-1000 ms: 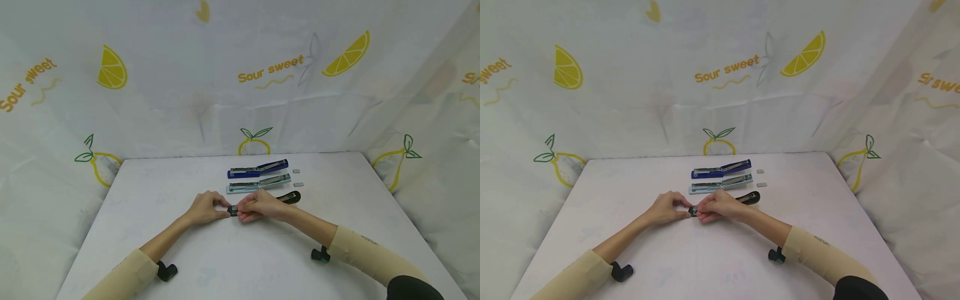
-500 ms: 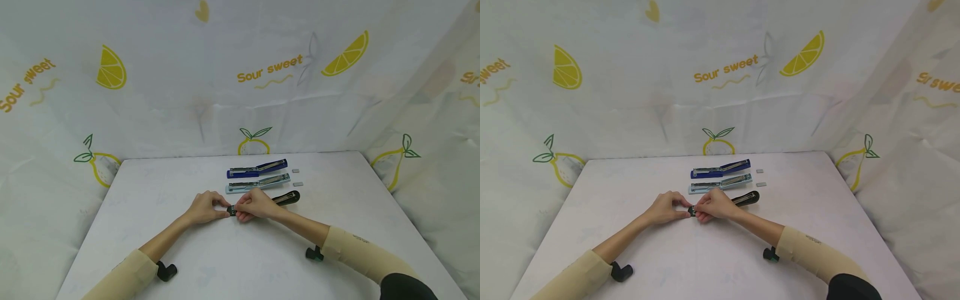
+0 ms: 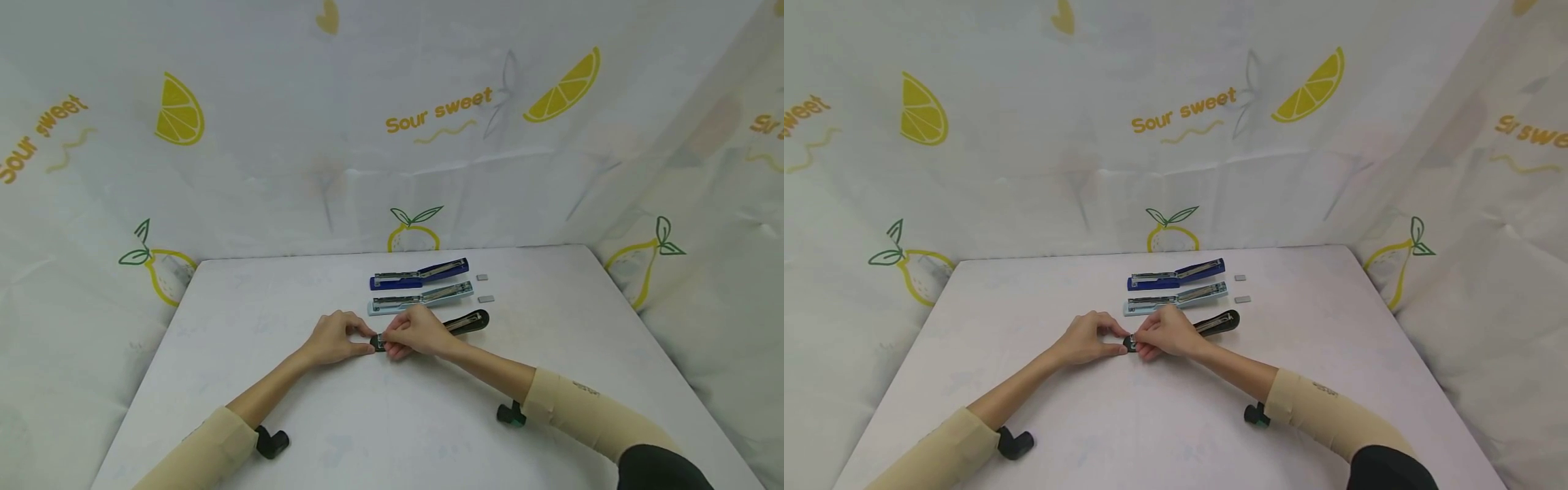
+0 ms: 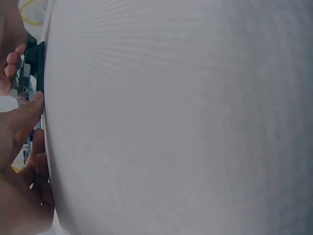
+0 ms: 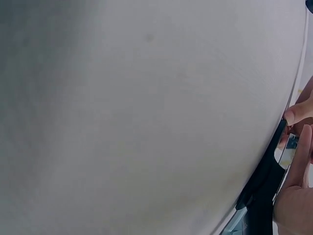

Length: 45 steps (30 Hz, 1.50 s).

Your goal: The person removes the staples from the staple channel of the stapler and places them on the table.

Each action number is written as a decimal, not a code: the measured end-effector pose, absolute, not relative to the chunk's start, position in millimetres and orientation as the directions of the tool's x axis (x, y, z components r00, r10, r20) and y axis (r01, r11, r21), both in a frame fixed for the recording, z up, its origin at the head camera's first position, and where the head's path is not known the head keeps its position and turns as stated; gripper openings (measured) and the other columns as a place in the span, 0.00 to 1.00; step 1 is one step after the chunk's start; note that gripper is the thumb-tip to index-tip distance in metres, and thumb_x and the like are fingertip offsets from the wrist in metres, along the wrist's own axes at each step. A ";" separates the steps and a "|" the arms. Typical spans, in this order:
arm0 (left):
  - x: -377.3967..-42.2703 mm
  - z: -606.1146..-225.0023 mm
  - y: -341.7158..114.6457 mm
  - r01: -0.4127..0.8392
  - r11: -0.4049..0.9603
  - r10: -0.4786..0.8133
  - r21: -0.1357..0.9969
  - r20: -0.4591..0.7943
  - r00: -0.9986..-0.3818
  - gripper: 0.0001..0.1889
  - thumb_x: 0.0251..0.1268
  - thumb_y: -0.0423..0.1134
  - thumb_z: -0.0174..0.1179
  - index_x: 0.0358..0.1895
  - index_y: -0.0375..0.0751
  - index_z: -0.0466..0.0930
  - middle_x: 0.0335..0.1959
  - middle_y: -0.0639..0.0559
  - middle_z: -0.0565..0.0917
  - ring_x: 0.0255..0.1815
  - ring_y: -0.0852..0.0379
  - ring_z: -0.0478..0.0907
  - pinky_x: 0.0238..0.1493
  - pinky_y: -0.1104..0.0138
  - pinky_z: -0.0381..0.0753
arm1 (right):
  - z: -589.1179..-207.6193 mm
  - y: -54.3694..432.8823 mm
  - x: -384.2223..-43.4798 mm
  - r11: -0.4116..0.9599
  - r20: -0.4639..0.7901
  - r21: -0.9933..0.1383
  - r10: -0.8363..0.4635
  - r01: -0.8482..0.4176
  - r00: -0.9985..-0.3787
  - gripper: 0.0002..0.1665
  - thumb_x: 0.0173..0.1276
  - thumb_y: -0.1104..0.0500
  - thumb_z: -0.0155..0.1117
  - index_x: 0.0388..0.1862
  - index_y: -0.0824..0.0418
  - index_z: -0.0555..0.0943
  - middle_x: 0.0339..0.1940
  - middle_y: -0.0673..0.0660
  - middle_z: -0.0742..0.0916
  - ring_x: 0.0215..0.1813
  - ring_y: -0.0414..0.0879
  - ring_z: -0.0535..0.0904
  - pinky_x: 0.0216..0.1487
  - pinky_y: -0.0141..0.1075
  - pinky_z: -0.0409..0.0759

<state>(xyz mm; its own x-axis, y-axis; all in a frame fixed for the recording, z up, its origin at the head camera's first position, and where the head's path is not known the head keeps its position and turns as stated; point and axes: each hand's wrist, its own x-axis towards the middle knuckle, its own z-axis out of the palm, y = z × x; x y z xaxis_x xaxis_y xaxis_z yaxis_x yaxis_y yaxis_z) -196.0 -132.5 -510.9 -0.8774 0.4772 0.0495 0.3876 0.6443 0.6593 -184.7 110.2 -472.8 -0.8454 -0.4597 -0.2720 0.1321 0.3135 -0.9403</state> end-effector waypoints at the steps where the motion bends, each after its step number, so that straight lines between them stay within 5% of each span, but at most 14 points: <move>1: -196.0 -510.8 -132.3 0.390 0.643 0.479 0.659 0.052 -0.876 0.11 0.58 0.48 0.82 0.44 0.58 0.96 0.44 0.62 0.94 0.44 0.63 0.80 0.49 0.66 0.76 | -472.8 111.0 -184.9 0.316 -0.269 -0.940 -0.455 0.129 -0.849 0.11 0.74 0.66 0.69 0.44 0.77 0.87 0.30 0.64 0.94 0.27 0.42 0.90 0.37 0.38 0.92; 19: -194.6 -510.3 -131.7 0.386 0.644 0.479 0.660 0.046 -0.876 0.12 0.58 0.48 0.83 0.45 0.57 0.96 0.45 0.63 0.93 0.48 0.62 0.83 0.53 0.66 0.78 | -425.7 152.2 -191.0 0.314 -0.210 -0.946 -0.421 0.076 -0.882 0.14 0.77 0.61 0.70 0.48 0.74 0.88 0.41 0.74 0.93 0.32 0.42 0.92 0.45 0.46 0.93; 23: -194.0 -509.9 -131.7 0.393 0.639 0.486 0.661 0.049 -0.873 0.12 0.58 0.48 0.83 0.45 0.57 0.95 0.45 0.62 0.93 0.49 0.61 0.83 0.53 0.66 0.78 | -411.8 172.3 -194.4 0.311 -0.177 -0.949 -0.392 0.051 -0.903 0.16 0.78 0.61 0.69 0.51 0.76 0.87 0.37 0.67 0.94 0.34 0.44 0.93 0.49 0.52 0.91; 29: -193.1 -508.5 -132.1 0.396 0.635 0.490 0.663 0.051 -0.870 0.12 0.58 0.48 0.82 0.45 0.57 0.95 0.46 0.62 0.93 0.49 0.61 0.83 0.53 0.66 0.77 | -400.4 202.4 -198.3 0.308 -0.169 -0.949 -0.339 0.060 -0.926 0.20 0.79 0.62 0.66 0.56 0.82 0.82 0.32 0.54 0.94 0.34 0.42 0.93 0.47 0.45 0.92; 45: -193.2 -507.8 -132.0 0.397 0.630 0.494 0.668 0.051 -0.868 0.12 0.58 0.48 0.82 0.45 0.57 0.95 0.46 0.61 0.93 0.49 0.61 0.83 0.53 0.67 0.77 | -400.6 278.4 -190.9 0.302 -0.175 -0.947 -0.195 0.111 -0.965 0.25 0.83 0.61 0.63 0.61 0.85 0.77 0.34 0.48 0.94 0.37 0.38 0.92 0.45 0.35 0.91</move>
